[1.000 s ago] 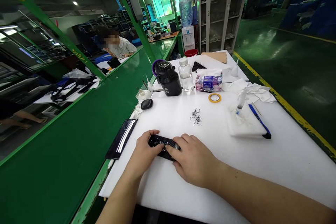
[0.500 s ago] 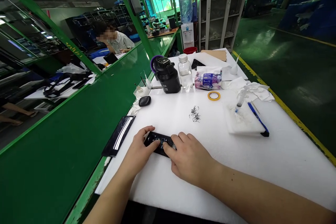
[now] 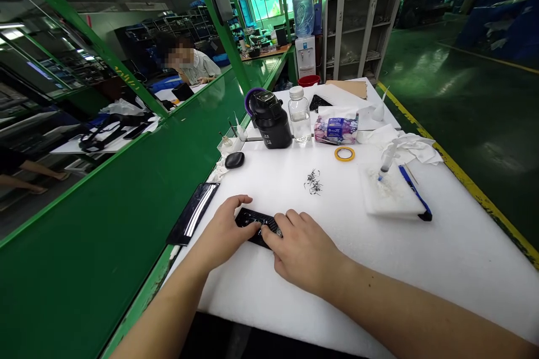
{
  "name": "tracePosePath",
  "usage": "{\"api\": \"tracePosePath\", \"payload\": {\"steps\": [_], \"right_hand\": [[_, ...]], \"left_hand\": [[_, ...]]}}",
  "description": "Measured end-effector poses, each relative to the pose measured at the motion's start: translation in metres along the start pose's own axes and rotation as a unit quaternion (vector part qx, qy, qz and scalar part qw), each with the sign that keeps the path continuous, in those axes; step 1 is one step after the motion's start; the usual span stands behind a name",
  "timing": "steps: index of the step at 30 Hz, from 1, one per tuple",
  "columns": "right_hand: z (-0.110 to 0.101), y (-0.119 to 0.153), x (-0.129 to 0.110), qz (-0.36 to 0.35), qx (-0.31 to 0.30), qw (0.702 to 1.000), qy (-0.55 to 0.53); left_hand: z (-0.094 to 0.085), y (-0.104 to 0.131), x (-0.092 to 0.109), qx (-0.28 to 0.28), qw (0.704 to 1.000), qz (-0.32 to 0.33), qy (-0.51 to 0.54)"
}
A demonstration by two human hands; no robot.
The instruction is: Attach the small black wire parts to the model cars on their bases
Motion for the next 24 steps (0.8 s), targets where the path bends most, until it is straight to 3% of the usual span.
{"api": "tracePosePath", "payload": {"steps": [7,15,24], "right_hand": [[0.0,-0.002,0.0,0.006,-0.001,1.0,0.004],[0.001,-0.002,-0.001,0.013,-0.01,1.0,0.007],[0.0,0.0,0.001,0.012,0.002,1.0,0.007]], "left_hand": [[-0.001,0.001,0.007,0.013,0.998,0.064,0.016],[0.008,0.009,-0.005,0.032,0.996,0.029,0.073],[0.004,0.009,0.002,0.018,0.996,0.048,0.071]]}}
Point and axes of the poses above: each hand's wrist, its own y-axis away from the middle knuckle, its own z-axis out of the palm, x = y × z, the point moved 7 cm from there along -y, towards the middle knuckle, and after that the axes turned 14 degrees about z, right-handed, at the moved point
